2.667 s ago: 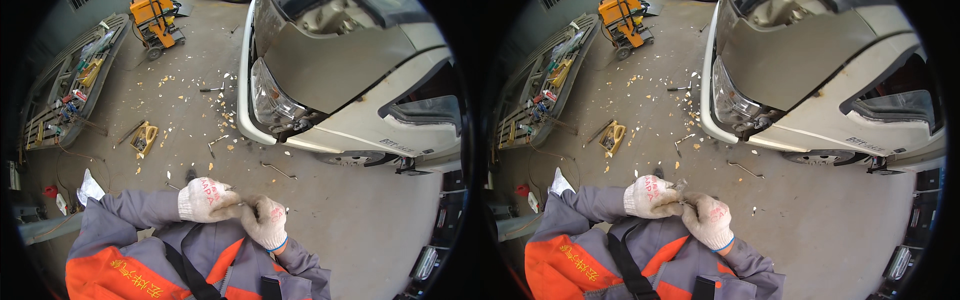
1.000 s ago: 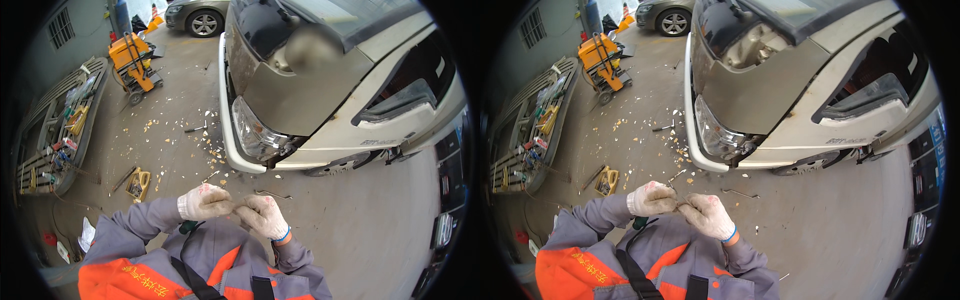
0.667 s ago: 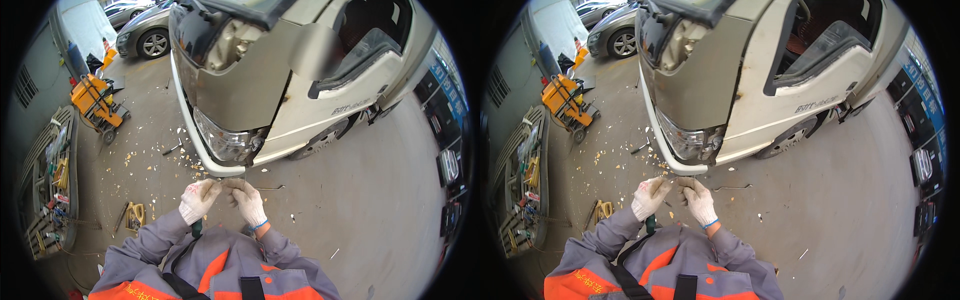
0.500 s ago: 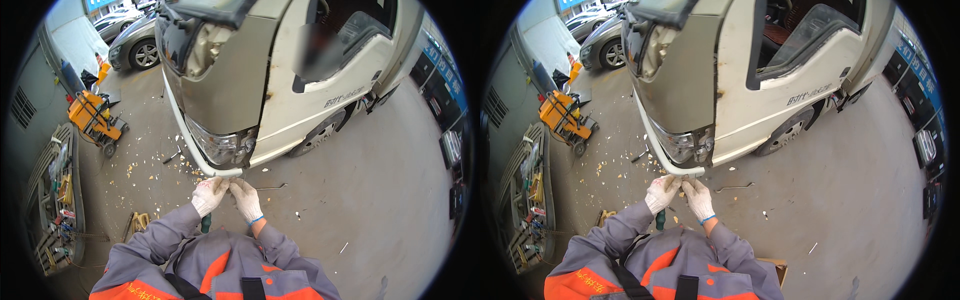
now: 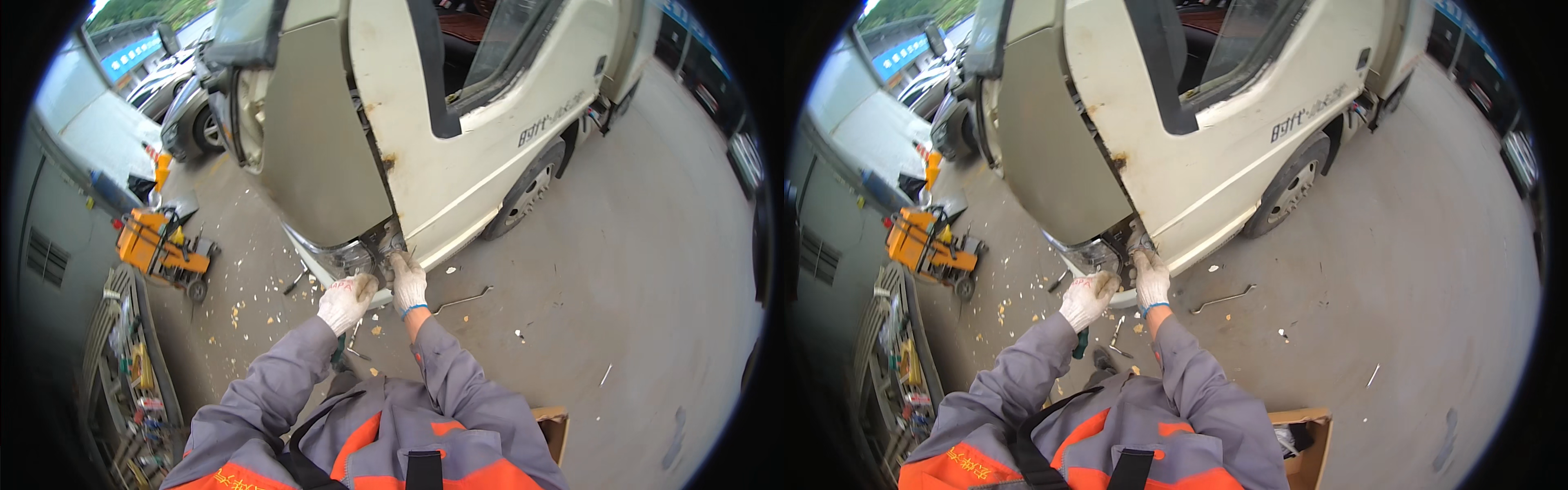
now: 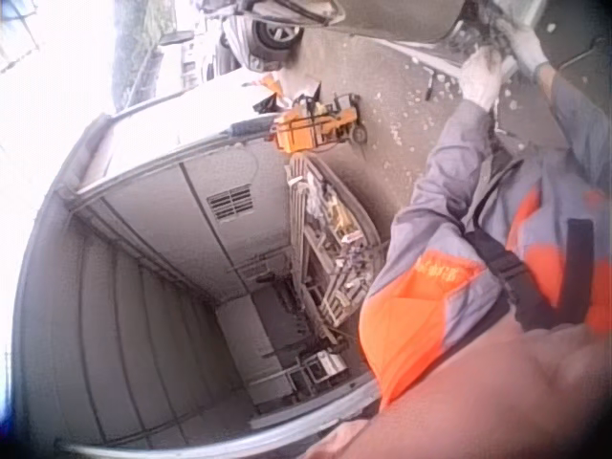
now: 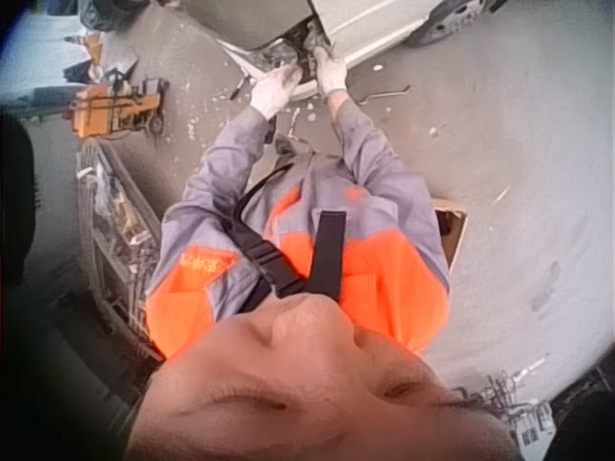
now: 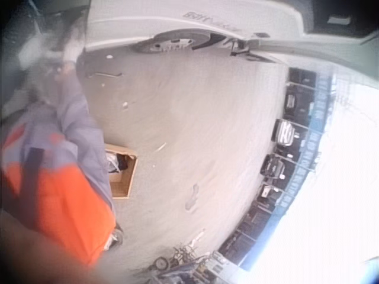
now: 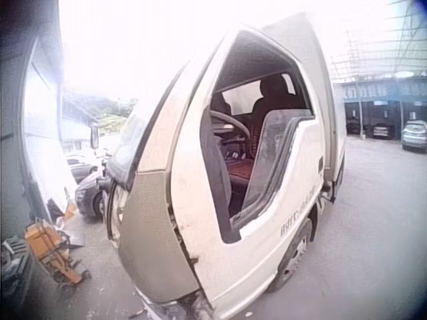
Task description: The person walks through a cluttered auto repair shop and approaches a white truck. They use a screwdriver and a socket wrench to work on the front bumper area, repeatedly inserting and turning tools in the same region.
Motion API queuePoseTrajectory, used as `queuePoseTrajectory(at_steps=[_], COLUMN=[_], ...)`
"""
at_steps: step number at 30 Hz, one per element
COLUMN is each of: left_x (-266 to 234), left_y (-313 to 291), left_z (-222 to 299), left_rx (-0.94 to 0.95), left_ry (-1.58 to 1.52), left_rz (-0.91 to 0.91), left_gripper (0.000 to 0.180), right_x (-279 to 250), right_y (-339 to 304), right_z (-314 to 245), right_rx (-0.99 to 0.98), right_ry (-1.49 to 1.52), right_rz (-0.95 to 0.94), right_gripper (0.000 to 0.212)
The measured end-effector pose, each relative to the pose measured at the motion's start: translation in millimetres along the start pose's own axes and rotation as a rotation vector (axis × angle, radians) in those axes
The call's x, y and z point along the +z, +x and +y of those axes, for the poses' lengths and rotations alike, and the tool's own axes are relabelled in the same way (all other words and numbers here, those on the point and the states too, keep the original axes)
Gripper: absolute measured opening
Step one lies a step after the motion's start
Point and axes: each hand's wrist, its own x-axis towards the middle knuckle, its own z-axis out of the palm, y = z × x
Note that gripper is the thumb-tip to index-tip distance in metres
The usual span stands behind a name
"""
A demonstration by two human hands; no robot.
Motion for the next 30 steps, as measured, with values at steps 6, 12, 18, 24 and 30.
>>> queuePoseTrajectory(at_steps=[6,12,18,24,30], left_x=[-13,-31,-10,12,10], left_y=[35,48,63,73,76], left_z=[-17,-28,-4,-14,-9], left_rx=[0.339,0.462,0.475,0.46,0.467], left_ry=[0.361,0.495,0.581,0.705,0.808], left_rz=[-0.16,-0.209,-0.123,-0.077,-0.119], left_gripper=[0.033,0.031,0.034,0.041,0.026], right_x=[19,37,23,34,30], right_y=[58,45,68,62,52], right_z=[55,32,34,31,20], right_rx=[-0.123,-0.101,0.042,0.069,0.147], right_ry=[0.144,0.245,0.382,0.373,0.338], right_rz=[0.267,0.266,0.191,0.21,0.168], right_gripper=[0.029,0.019,0.021,0.025,0.017])
